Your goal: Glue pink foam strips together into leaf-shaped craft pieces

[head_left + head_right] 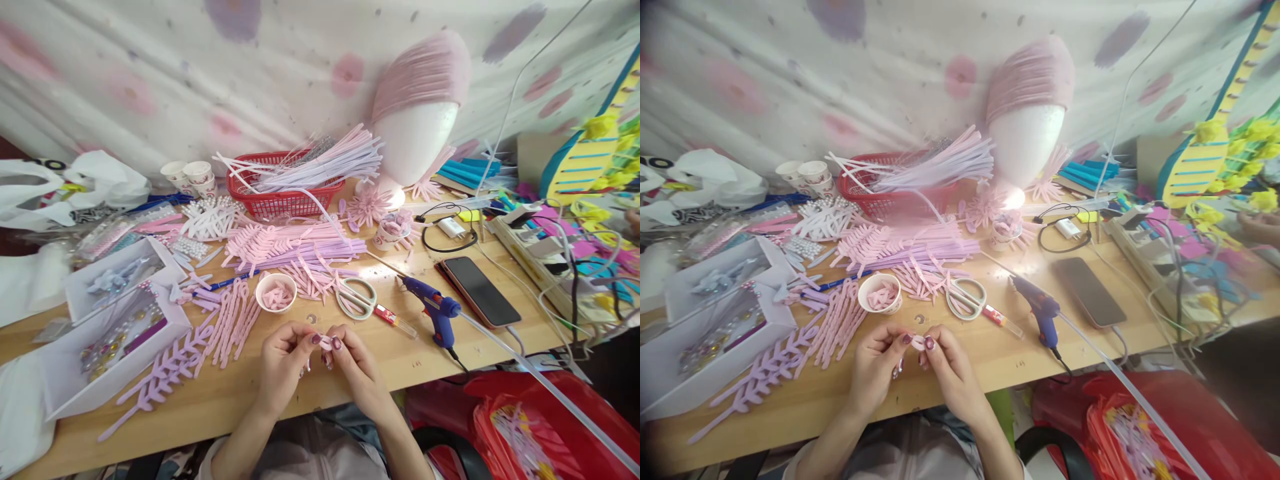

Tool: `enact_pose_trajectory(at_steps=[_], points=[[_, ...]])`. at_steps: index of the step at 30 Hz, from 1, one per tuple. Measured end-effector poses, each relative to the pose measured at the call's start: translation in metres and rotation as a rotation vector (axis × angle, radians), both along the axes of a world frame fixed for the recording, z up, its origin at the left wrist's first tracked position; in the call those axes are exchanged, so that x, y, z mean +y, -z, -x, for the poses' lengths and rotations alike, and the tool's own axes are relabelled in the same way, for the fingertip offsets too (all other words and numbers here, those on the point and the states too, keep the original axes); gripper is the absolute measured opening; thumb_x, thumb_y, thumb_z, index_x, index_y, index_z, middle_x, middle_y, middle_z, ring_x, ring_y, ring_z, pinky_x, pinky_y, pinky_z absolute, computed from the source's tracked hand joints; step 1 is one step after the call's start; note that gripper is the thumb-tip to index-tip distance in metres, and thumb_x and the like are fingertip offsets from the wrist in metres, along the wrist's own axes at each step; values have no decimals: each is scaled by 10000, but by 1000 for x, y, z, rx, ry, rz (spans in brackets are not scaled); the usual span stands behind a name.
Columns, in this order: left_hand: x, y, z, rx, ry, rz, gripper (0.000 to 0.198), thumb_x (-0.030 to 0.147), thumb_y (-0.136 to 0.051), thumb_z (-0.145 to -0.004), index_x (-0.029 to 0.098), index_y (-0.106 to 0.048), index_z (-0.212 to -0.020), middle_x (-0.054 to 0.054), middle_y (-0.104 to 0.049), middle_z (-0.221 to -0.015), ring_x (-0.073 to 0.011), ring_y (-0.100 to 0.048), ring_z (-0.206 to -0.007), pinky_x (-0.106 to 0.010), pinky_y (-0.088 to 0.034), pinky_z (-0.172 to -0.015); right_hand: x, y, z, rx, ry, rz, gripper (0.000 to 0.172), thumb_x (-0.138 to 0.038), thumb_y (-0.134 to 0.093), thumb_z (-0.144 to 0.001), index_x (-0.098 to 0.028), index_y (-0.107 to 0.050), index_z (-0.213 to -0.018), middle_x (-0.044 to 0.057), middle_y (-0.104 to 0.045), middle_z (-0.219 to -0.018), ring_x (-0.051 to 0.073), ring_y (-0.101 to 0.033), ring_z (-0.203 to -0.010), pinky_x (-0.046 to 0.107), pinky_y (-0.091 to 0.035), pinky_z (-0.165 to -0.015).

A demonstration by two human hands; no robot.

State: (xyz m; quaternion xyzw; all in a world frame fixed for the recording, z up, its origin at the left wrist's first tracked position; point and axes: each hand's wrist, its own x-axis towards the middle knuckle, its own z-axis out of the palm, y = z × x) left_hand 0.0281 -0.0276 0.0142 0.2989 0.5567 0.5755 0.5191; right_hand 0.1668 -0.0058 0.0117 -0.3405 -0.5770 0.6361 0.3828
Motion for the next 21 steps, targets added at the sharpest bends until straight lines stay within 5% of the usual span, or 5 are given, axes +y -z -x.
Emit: enact_pose_trajectory(at_steps=[5, 21], points=[[2, 0, 0, 0, 34, 26, 373, 517, -710, -714, 159, -618, -668, 78, -458, -451, -42, -315, -366, -163, -261, -355, 0, -1, 0, -115, -14, -79, 321, -400, -345, -1004, -205, -497, -800, -5, -482, -731, 140, -452, -681, 272, -352, -655], [5, -5, -4, -74, 108, 42, 385, 523, -705, -722, 164, -586, -652, 39, -574, -458, -58, -399, -367, -176, -293, -375, -2, 3, 4, -59, -41, 37, 349, -407, -323, -1007, -211, -446, -745, -11, -428, -713, 144, -422, -687, 268, -340, -668]])
